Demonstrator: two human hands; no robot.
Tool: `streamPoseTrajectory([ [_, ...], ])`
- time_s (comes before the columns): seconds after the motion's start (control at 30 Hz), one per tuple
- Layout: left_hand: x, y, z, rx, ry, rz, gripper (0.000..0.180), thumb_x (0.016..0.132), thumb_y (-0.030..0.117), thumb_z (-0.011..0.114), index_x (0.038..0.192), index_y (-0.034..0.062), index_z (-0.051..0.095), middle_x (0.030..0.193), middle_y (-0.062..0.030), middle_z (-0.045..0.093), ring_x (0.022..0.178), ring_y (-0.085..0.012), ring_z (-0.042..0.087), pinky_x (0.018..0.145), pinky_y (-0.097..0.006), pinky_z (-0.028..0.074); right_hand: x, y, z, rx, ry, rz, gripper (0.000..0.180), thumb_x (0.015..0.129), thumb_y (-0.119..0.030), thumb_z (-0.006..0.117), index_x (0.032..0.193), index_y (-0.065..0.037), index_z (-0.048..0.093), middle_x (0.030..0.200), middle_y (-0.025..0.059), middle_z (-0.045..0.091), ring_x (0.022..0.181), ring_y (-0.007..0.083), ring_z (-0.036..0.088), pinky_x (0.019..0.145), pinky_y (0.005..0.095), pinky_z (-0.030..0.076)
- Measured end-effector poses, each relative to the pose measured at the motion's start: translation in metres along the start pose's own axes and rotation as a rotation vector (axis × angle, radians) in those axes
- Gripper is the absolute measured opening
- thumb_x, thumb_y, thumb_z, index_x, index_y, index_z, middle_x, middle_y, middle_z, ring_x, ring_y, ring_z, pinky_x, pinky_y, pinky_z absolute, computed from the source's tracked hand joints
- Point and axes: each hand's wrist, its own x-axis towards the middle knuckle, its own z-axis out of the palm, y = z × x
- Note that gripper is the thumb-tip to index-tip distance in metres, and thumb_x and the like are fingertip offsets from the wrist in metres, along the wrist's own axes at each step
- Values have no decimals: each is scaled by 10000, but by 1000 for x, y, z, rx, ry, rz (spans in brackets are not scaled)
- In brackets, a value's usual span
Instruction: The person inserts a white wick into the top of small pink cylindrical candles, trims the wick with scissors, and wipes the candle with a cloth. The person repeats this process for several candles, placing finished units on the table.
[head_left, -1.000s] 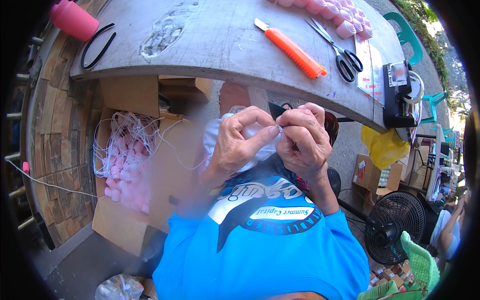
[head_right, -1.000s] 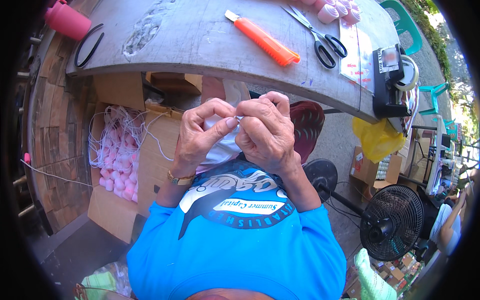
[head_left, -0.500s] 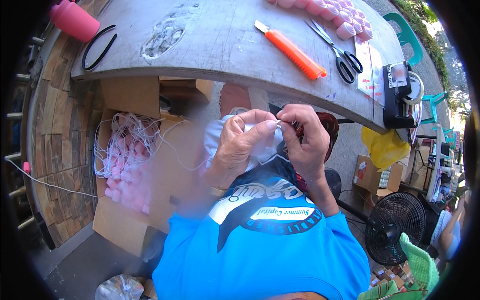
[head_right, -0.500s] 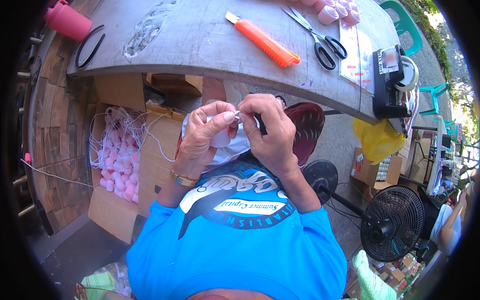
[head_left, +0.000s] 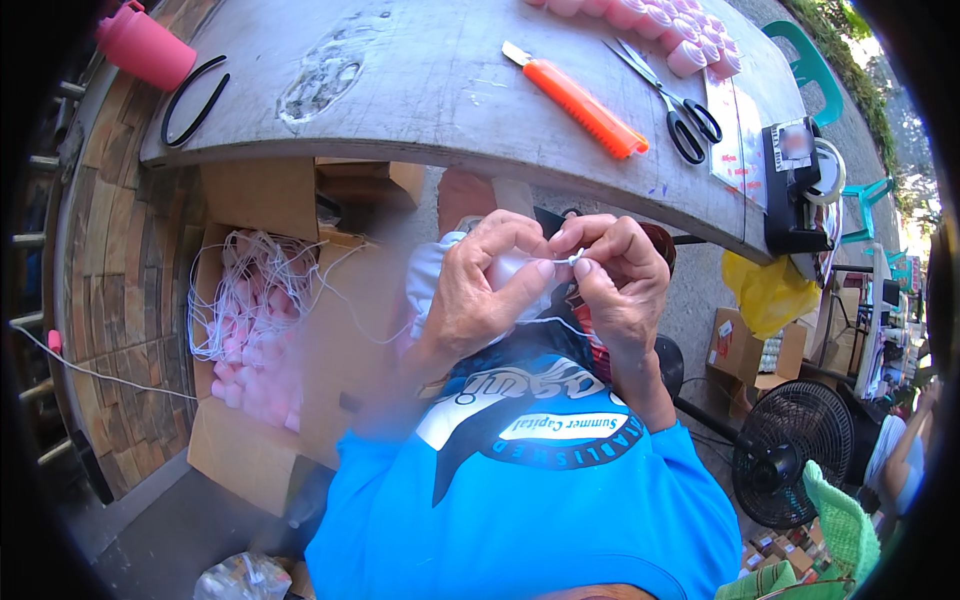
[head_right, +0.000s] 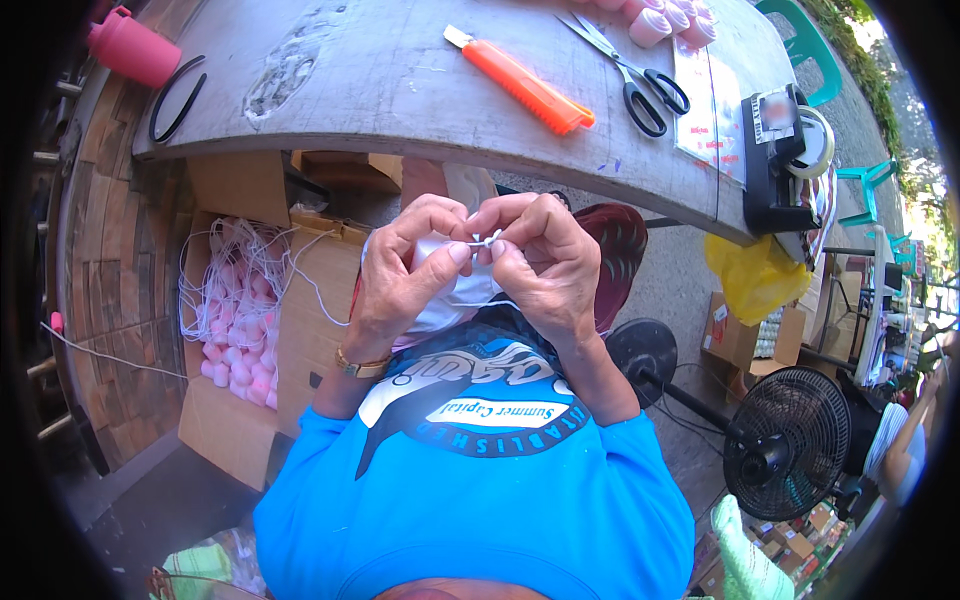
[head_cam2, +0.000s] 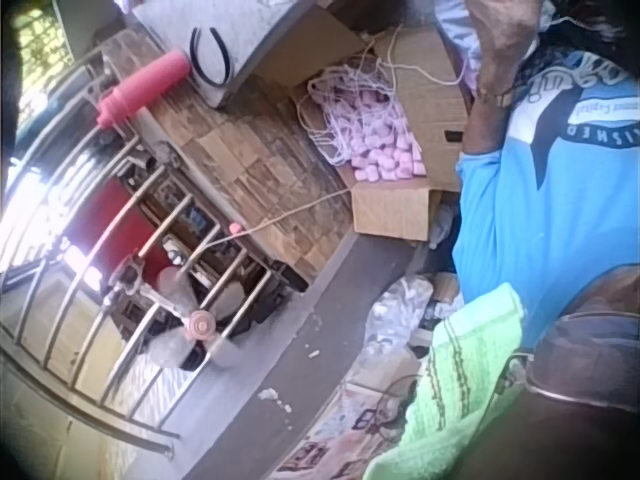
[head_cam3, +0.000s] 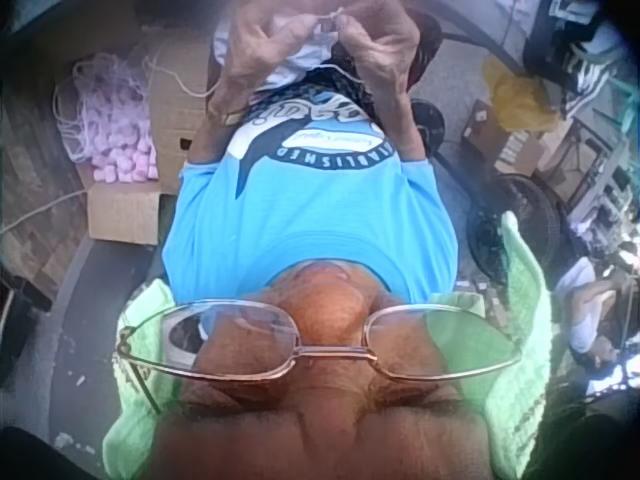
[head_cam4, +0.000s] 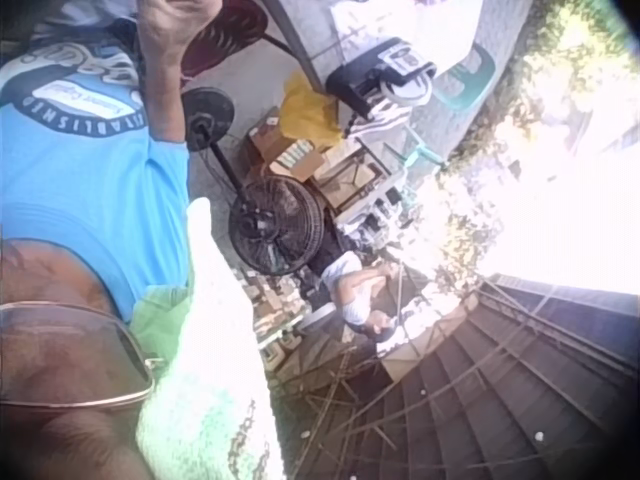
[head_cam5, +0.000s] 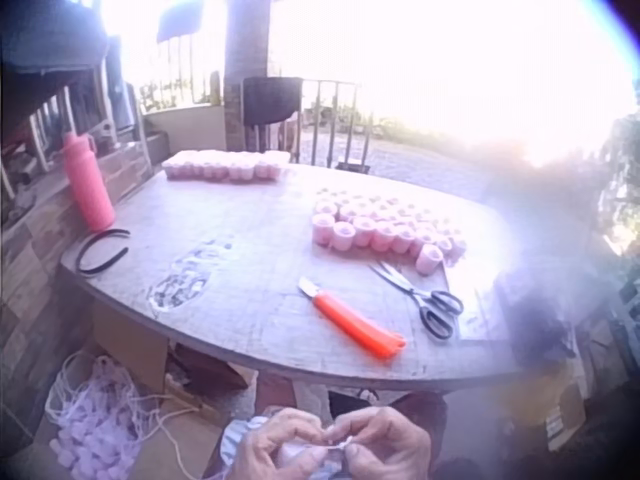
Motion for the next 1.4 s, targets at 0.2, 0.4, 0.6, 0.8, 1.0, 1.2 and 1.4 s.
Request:
streamPoseTrajectory([
  [0.2, 2, -4, -3, -115, -14, -13, 89, 836, 112, 642, 825, 29, 611, 929, -77, 583, 954, -166, 554, 880, -320, 404, -1, 6, -6, 379, -37, 136, 125, 819, 118, 504, 768, 4, 494, 963, 159, 601, 721, 119, 601, 641, 249, 525],
  [0.4, 3, -11, -6, -173, 37, 34, 91, 864, 103, 622, 815, 35, 588, 909, -55, 572, 855, -123, 547, 798, -272, 413, 0, 4, -2, 511, 56, 186, 133, 817, 110, 532, 761, -5, 498, 903, 116, 567, 702, 125, 591, 607, 254, 519],
  [0.6, 10, -19, -2, -461, 165, 49, 127, 953, 165, 579, 993, 45, 569, 966, -41, 575, 792, -56, 536, 710, -198, 427, 1, 10, 7, 187, 38, 113, 266, 825, -2, 651, 1070, 21, 550, 1094, 110, 549, 784, 133, 603, 690, 262, 506],
  [0.8, 10, -5, 13, -239, 146, 215, 340, 918, 196, 616, 1214, 75, 500, 990, -78, 600, 928, -119, 593, 807, -239, 474, -7, 19, 8, -380, -292, 266, 301, 893, -79, 612, 1180, 12, 601, 872, 95, 660, 735, 133, 631, 643, 262, 498],
  [1.0, 2, -1, -24, -222, -129, 18, 569, 866, 172, 681, 1341, 30, 400, 1036, -88, 602, 951, -145, 620, 827, -254, 515, 8, -10, -24, -170, -435, 489, 252, 974, -181, 537, 982, 37, 664, 732, 41, 604, 630, 72, 534, 562, 224, 420],
  [1.2, 1, -9, -17, -710, -197, -243, 360, 947, 237, 572, 1249, 49, 516, 1039, -107, 605, 920, -149, 635, 776, -370, 603, 9, 21, -32, 614, -219, 205, 308, 981, -225, 506, 956, 42, 657, 1064, 161, 609, 1003, 213, 580, 902, 345, 428],
  [1.4, 2, -18, -22, -1118, -448, -259, 381, 941, 269, 527, 1237, 30, 512, 1107, -213, 565, 805, -192, 634, 788, -408, 594, 7, 22, -13, 1033, -143, 161, 328, 1011, -246, 442, 1183, -25, 611, 1196, 105, 562, 1100, 259, 571, 1012, 468, 451],
])
